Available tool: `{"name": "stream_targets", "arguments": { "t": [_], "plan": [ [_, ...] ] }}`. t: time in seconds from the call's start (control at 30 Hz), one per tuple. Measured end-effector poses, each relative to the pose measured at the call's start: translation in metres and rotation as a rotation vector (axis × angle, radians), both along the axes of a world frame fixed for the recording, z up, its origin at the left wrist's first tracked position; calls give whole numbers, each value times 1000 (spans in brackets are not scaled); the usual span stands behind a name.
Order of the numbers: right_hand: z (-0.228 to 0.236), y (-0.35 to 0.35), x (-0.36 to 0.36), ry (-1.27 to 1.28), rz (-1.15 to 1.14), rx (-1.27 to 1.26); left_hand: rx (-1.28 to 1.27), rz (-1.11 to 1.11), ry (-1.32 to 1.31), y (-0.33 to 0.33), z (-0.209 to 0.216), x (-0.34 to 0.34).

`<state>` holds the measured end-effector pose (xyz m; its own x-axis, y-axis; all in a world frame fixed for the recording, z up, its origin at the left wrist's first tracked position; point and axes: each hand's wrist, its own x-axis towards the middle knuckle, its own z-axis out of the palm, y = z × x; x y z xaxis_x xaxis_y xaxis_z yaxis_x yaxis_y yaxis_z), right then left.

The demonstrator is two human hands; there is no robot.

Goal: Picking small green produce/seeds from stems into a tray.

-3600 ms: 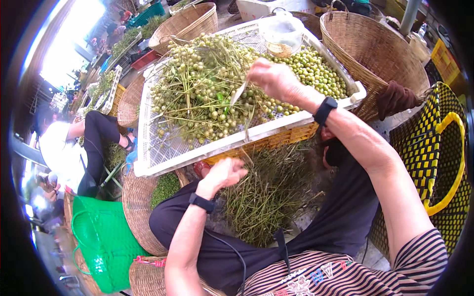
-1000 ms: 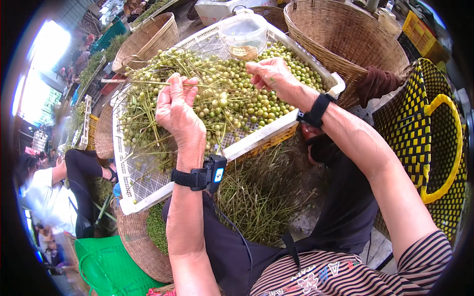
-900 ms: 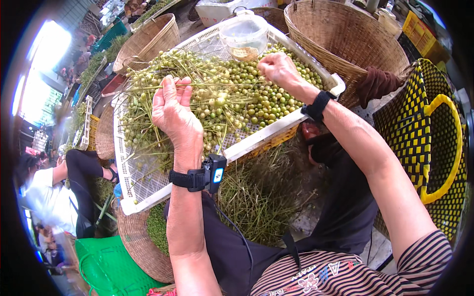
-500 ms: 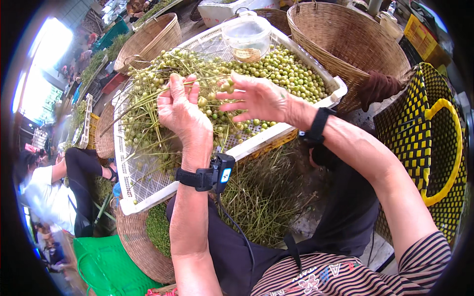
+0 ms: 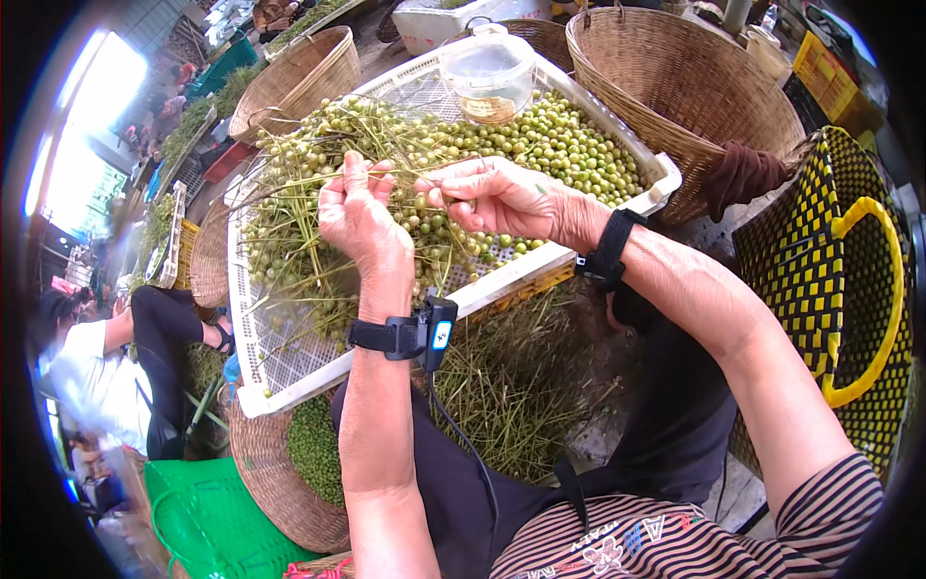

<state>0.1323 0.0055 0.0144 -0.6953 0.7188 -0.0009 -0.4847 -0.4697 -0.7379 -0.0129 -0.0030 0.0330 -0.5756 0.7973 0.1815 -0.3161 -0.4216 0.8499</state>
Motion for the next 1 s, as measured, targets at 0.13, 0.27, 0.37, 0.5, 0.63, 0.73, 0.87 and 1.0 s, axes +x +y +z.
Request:
{"name": "stream_targets", "arguments": {
  "t": [0.13,0.27,0.37,0.5,0.63,0.73,0.87,1.0],
  "plan": [
    [-5,2,0,-340,-109,175,23,34,64,0,-3,-2],
    [-3,-5,2,-628,-215,262,37,46,57,3,-3,-6],
    [-11,0,6,-489,-174,98,34,59,13,1,2,-6],
    [-23,8,15,-258,-184,-202,59,89,-76,4,8,-19],
    [-16,0,7,-78,-76,-299,115,-87,-213,1,9,-21],
    [-4,-11,-8,55,-17,-269,126,-169,-263,-3,7,-11],
    [3,-10,-18,130,85,-207,110,-77,-165,-4,8,-3],
    [-4,-7,-25,-22,-30,-86,88,-41,-1,-10,8,11]
  ]
}}
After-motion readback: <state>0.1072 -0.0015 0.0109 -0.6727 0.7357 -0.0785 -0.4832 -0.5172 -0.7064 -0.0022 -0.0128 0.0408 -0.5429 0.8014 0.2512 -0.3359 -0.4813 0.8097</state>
